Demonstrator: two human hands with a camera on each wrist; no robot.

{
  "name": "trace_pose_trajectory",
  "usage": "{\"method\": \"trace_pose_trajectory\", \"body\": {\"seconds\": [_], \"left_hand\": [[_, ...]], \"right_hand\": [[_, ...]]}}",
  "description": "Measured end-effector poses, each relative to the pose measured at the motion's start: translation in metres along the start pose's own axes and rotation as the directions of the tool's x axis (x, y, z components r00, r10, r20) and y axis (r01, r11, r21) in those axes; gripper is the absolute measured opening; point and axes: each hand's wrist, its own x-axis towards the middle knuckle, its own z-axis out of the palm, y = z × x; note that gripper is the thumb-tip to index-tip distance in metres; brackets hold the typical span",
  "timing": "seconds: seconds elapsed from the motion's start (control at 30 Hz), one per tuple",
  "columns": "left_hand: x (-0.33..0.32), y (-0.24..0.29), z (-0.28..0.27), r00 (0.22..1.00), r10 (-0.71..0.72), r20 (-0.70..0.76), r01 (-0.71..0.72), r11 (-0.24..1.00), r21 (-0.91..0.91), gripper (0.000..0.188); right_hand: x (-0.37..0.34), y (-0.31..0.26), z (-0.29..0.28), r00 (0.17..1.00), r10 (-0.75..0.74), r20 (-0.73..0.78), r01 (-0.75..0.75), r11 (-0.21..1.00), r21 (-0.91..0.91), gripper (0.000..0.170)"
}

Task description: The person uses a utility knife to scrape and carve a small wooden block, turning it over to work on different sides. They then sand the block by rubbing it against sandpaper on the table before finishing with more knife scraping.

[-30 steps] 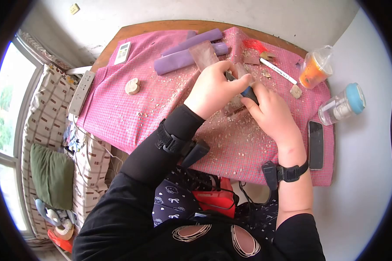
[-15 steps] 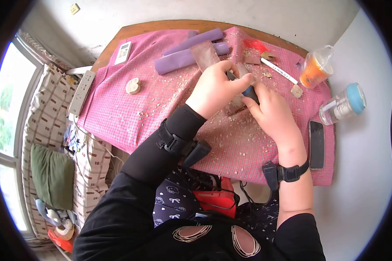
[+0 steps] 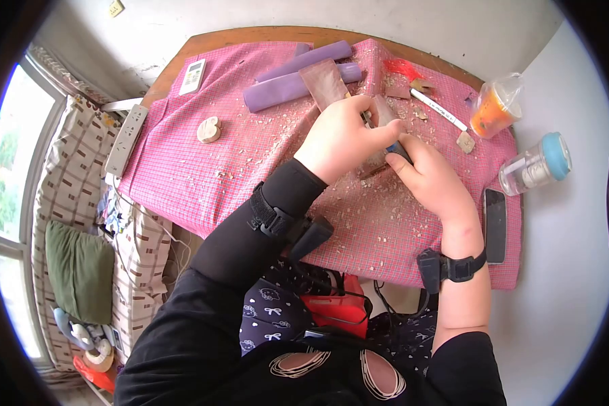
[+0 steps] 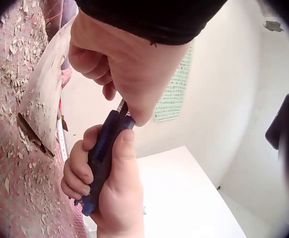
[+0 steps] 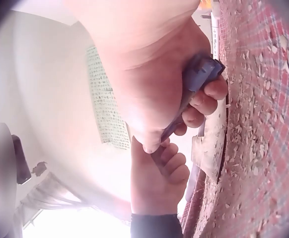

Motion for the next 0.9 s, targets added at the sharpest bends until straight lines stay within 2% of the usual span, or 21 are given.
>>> {"method": "trace_pose_trajectory", "body": {"seconds": [0.1,0.17,0.3,0.4,0.47,0.53,0.63,0.67,0.7,0.73,0.77,0.83,0.9], "left_hand": [[0.003,0.001,0.001,0.999,-0.038,-0.003,0.038,0.999,-0.026,0.038],[0.002,-0.001,0.002,0.998,-0.060,-0.006,0.059,0.998,-0.025,0.038],[0.005,-0.001,0.005,0.998,-0.058,-0.029,0.055,0.995,-0.081,0.036],[0.004,0.003,0.001,0.998,-0.067,-0.011,0.065,0.991,-0.116,0.036],[0.002,0.001,0.001,0.999,-0.052,0.006,0.053,0.991,-0.121,0.035],[0.005,-0.002,0.003,0.990,0.129,-0.060,-0.132,0.990,-0.049,0.035],[0.003,0.001,0.000,0.981,0.193,-0.028,-0.195,0.979,-0.068,0.036],[0.001,0.001,0.000,0.982,0.185,-0.026,-0.186,0.980,-0.068,0.036],[0.001,0.001,0.000,0.994,0.106,0.004,-0.106,0.993,-0.049,0.036],[0.002,0.002,-0.001,0.999,0.032,0.031,-0.031,0.999,-0.028,0.036],[0.002,0.004,-0.001,0.999,0.034,0.031,-0.033,0.999,-0.028,0.036],[0.001,0.007,-0.002,0.997,-0.059,0.040,0.062,0.995,-0.076,0.036],[0.002,0.005,-0.001,0.999,-0.040,0.024,0.043,0.991,-0.126,0.037]], "right_hand": [[0.003,0.000,0.004,1.000,-0.019,-0.023,0.018,0.999,-0.034,0.035],[0.002,0.001,0.007,0.993,-0.057,-0.108,0.037,0.983,-0.179,0.034],[0.002,-0.003,0.008,0.984,-0.072,-0.161,0.020,0.954,-0.300,0.033],[0.003,0.001,0.007,0.990,-0.064,-0.124,0.030,0.966,-0.258,0.034],[0.002,0.003,0.003,0.995,-0.061,-0.074,0.058,0.998,-0.038,0.034],[0.001,0.008,0.001,0.996,-0.068,-0.050,0.069,0.997,0.025,0.034],[0.003,0.010,0.003,0.994,-0.107,-0.034,0.110,0.985,0.132,0.035],[0.002,0.011,0.006,0.990,-0.127,-0.053,0.135,0.975,0.178,0.035],[0.001,0.009,0.006,0.991,-0.123,-0.049,0.130,0.975,0.182,0.035],[0.001,0.003,0.002,0.998,-0.062,-0.028,0.065,0.990,0.121,0.034],[0.001,0.000,0.000,1.000,-0.001,-0.012,0.001,0.998,0.057,0.033],[0.001,-0.002,0.002,0.998,-0.028,-0.056,0.027,1.000,-0.010,0.033],[0.000,-0.004,0.007,0.994,-0.053,-0.094,0.047,0.996,-0.071,0.033]]}}
